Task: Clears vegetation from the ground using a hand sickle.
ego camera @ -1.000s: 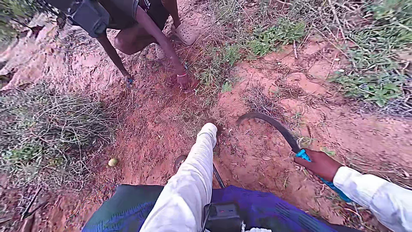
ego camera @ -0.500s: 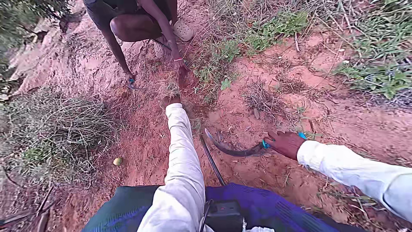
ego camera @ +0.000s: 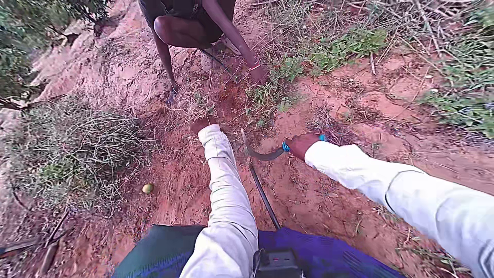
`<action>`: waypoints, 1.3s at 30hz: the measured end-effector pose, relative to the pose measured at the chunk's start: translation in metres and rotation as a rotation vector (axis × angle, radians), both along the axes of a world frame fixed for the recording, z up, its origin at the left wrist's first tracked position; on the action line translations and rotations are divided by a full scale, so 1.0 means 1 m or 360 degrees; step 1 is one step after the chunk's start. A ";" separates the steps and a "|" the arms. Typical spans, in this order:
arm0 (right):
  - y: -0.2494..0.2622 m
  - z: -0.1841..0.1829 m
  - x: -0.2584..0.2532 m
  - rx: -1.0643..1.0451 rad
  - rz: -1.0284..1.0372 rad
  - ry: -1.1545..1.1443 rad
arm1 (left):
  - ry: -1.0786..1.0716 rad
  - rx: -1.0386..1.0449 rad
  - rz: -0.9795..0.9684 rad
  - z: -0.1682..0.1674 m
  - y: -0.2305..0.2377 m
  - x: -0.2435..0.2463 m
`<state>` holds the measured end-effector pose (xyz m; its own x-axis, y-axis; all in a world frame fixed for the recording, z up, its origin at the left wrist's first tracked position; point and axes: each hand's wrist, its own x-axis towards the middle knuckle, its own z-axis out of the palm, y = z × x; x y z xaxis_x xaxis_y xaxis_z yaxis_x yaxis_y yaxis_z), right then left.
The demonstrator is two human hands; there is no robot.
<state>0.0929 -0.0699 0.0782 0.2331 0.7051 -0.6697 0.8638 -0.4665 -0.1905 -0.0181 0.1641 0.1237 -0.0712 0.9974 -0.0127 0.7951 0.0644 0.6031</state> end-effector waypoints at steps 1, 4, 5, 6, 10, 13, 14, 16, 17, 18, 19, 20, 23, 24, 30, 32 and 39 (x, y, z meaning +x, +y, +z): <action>0.026 0.000 -0.018 -0.0048 0.0055 0.0026 | -0.0064 0.0025 -0.0043 0.001 -0.003 0.003; 0.074 -0.013 -0.034 -0.0131 0.0018 0.0001 | -0.0293 0.0189 -0.0109 -0.019 -0.008 0.011; 0.076 -0.015 -0.024 -0.0137 -0.0053 -0.0021 | -0.0192 0.0090 -0.0136 -0.017 -0.008 0.011; 0.071 -0.017 -0.008 -0.0136 -0.0155 -0.0069 | -0.0099 0.0026 -0.0153 -0.019 -0.005 0.010; 0.021 0.003 0.068 -0.0131 -0.0464 -0.0432 | -0.0015 -0.0033 -0.0204 -0.033 0.003 0.007; -0.023 0.029 0.091 -0.0038 -0.0724 -0.0590 | -0.0020 -0.0132 -0.0262 -0.018 -0.010 0.009; -0.039 0.039 0.093 -0.0043 -0.0761 -0.0578 | -0.0020 -0.0124 -0.0279 -0.017 -0.013 0.011; -0.065 0.046 0.086 -0.0037 -0.0719 -0.0481 | 0.0038 -0.0110 -0.0344 -0.027 -0.012 0.012; -0.073 0.043 0.074 -0.0040 -0.0670 -0.0404 | 0.0094 -0.0133 -0.0349 -0.033 -0.013 0.012; -0.075 0.040 0.059 -0.0052 -0.0605 -0.0306 | 0.0131 -0.0155 -0.0337 -0.039 -0.014 0.016; -0.071 0.036 0.044 -0.0059 -0.0543 -0.0187 | 0.0173 -0.0167 -0.0324 -0.045 -0.015 0.021; -0.061 0.028 0.031 -0.0068 -0.0478 -0.0082 | 0.0228 -0.0170 -0.0337 -0.048 -0.016 0.027; -0.022 0.004 0.003 -0.0121 -0.0349 0.0071 | 0.0294 -0.0216 -0.0419 -0.036 -0.033 0.040; -0.012 0.004 0.001 -0.0158 -0.0339 0.0074 | 0.0306 -0.0232 -0.0466 -0.032 -0.039 0.043; -0.045 0.022 0.083 -0.0054 -0.0853 -0.0157 | 0.0237 -0.0212 -0.0505 -0.032 -0.045 0.044; -0.095 0.028 0.124 0.0010 -0.0897 -0.0141 | 0.0184 -0.0279 -0.0473 -0.026 -0.047 0.042; -0.254 -0.017 0.092 0.0506 -0.1710 0.0599 | 0.0306 -0.0390 -0.0619 -0.038 -0.046 0.047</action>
<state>0.1845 -0.3242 0.0613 0.6339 0.4151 -0.6526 -0.0779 -0.8052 -0.5879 0.0293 0.1176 0.0862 0.2813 0.9199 -0.2731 0.8837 -0.1374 0.4473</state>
